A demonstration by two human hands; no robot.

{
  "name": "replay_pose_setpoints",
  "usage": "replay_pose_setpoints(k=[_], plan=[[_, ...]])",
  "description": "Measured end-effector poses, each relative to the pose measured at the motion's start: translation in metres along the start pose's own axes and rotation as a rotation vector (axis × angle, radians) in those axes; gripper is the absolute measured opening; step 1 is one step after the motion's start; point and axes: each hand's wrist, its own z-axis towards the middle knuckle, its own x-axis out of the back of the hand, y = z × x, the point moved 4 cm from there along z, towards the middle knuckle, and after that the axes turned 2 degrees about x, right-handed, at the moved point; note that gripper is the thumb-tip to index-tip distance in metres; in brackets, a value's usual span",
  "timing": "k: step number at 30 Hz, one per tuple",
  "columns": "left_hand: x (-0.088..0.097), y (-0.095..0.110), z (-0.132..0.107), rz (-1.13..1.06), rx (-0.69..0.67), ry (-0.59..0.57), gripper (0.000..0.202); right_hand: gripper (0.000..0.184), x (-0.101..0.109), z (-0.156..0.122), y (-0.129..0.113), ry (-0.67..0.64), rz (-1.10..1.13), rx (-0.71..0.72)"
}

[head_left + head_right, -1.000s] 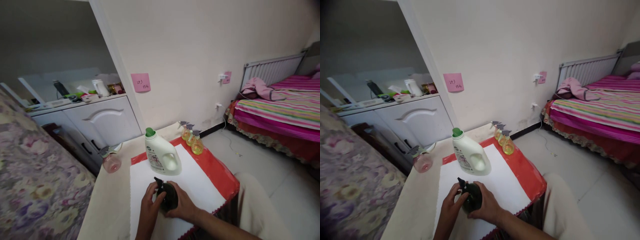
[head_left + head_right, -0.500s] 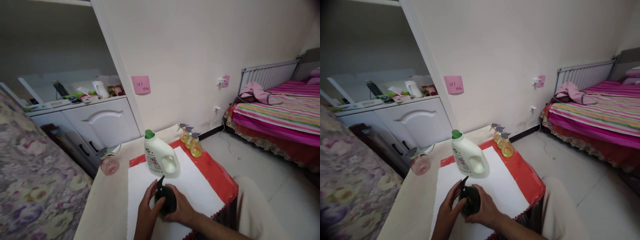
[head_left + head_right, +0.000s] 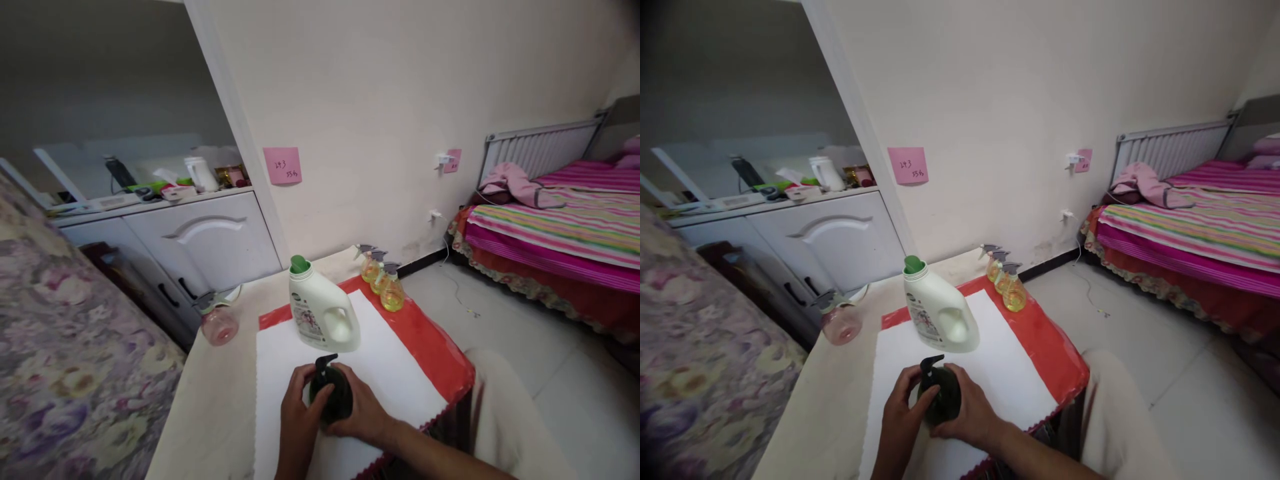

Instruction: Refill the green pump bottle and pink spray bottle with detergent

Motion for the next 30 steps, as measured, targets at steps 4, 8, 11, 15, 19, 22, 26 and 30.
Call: replay_pose_setpoints(k=[4, 8, 11, 15, 19, 22, 26, 30], plan=[[-0.002, -0.001, 0.0, -0.026, 0.025, -0.104, 0.035, 0.098, 0.001, 0.0, -0.005, -0.014, 0.012, 0.005], [-0.002, 0.0, -0.002, -0.025, 0.027, -0.006, 0.039, 0.098, 0.001, 0.0, -0.005, -0.012, 0.015, 0.005], [-0.004, 0.003, -0.002, -0.003, 0.0, 0.011, 0.025, 0.099, 0.0, -0.001, -0.002, -0.006, 0.02, -0.004], [-0.005, 0.004, -0.002, -0.029, -0.003, -0.033, 0.03, 0.102, 0.0, -0.002, 0.001, -0.011, 0.002, -0.009], [-0.002, 0.004, -0.002, -0.013, 0.002, 0.051, 0.033, 0.102, -0.001, -0.001, 0.002, -0.013, -0.01, -0.014], [-0.002, 0.005, -0.001, -0.021, 0.01, 0.013, 0.023, 0.103, -0.001, -0.001, 0.003, -0.007, -0.006, -0.022], [-0.004, 0.002, -0.001, -0.041, 0.011, -0.038, 0.029, 0.103, -0.001, -0.002, 0.005, -0.012, -0.015, -0.021], [-0.006, 0.003, -0.005, 0.021, -0.028, 0.109, 0.031, 0.101, -0.002, -0.004, 0.007, -0.008, -0.032, 0.001]])
